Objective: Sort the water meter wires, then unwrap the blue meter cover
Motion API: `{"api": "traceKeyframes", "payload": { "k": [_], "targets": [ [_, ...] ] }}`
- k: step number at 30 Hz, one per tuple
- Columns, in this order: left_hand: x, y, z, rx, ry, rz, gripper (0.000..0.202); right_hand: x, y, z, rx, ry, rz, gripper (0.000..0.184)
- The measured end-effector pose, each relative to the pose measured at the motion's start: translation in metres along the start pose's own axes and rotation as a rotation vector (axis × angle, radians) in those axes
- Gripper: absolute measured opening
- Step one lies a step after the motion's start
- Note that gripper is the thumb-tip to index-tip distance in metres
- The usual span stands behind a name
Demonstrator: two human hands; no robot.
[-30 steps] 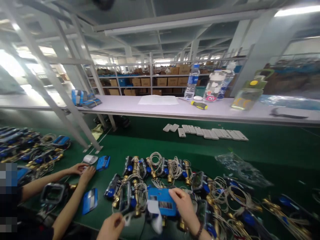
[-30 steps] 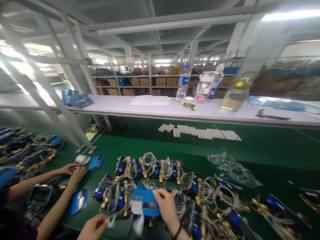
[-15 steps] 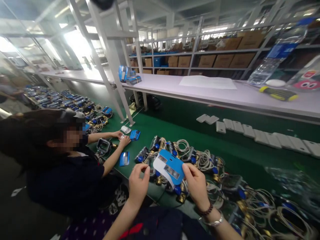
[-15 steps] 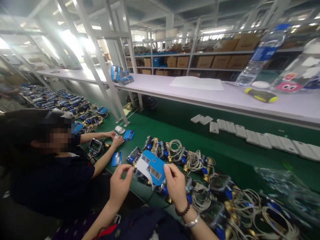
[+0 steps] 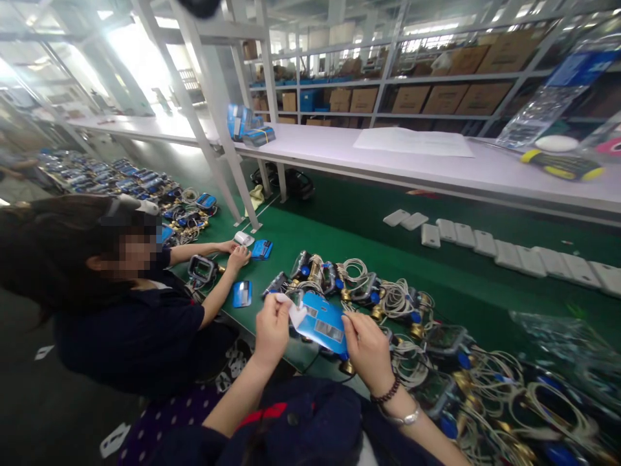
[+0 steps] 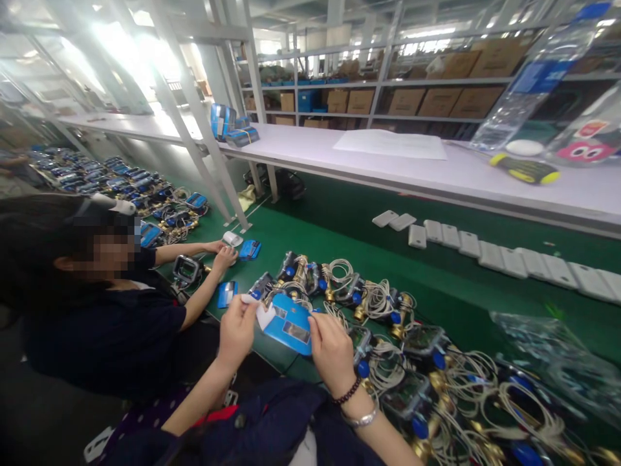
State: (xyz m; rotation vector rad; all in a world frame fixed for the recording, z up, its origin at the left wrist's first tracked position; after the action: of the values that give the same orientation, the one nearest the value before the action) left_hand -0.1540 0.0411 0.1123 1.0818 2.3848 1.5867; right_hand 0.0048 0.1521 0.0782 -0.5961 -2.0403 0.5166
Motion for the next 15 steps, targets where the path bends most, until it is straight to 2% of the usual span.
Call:
{"api": "traceKeyframes", "payload": {
  "k": [2, 3, 5, 7, 9, 11, 13, 15],
  "targets": [
    [0.012, -0.019, -0.017, 0.005, 0.038, -0.177, 0.021, -0.002, 0.007, 0.000, -0.030, -0.022, -0.018, 0.024],
    [0.016, -0.029, -0.025, 0.051, 0.004, -0.223, 0.019, -0.002, 0.009, -0.001, -0.034, -0.040, -0.013, 0.024],
    [0.016, -0.048, -0.040, 0.181, -0.139, -0.255, 0.013, -0.002, 0.012, -0.002, -0.033, -0.079, -0.005, 0.023],
    [0.008, -0.060, -0.045, 0.221, -0.303, -0.281, 0.024, -0.003, 0.011, -0.002, -0.017, -0.113, -0.035, 0.022],
    [-0.004, -0.064, -0.038, 0.061, -0.423, -0.375, 0.030, -0.005, 0.007, 0.002, 0.024, -0.156, -0.117, 0.022],
    [-0.012, -0.063, -0.025, -0.197, -0.497, -0.512, 0.045, -0.008, 0.004, 0.009, 0.079, -0.235, -0.209, 0.023],
    [-0.013, -0.059, -0.014, -0.412, -0.459, -0.602, 0.049, -0.011, 0.002, 0.017, 0.135, -0.324, -0.263, 0.022],
    [-0.007, -0.057, -0.010, -0.520, -0.349, -0.636, 0.045, -0.012, 0.002, 0.027, 0.192, -0.379, -0.238, 0.020]
  ]
}}
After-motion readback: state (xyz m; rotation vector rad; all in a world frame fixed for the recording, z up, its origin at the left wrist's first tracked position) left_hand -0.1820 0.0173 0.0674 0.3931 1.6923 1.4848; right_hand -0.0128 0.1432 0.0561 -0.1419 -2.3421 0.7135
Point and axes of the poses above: each hand's wrist, its own x-axis towards the middle knuckle, its own z-axis out of the palm, y = z × x, the point moved 1 cm from there along x, towards the middle knuckle, and after that the axes turned 1 degree about z, right-handed, at the moved point
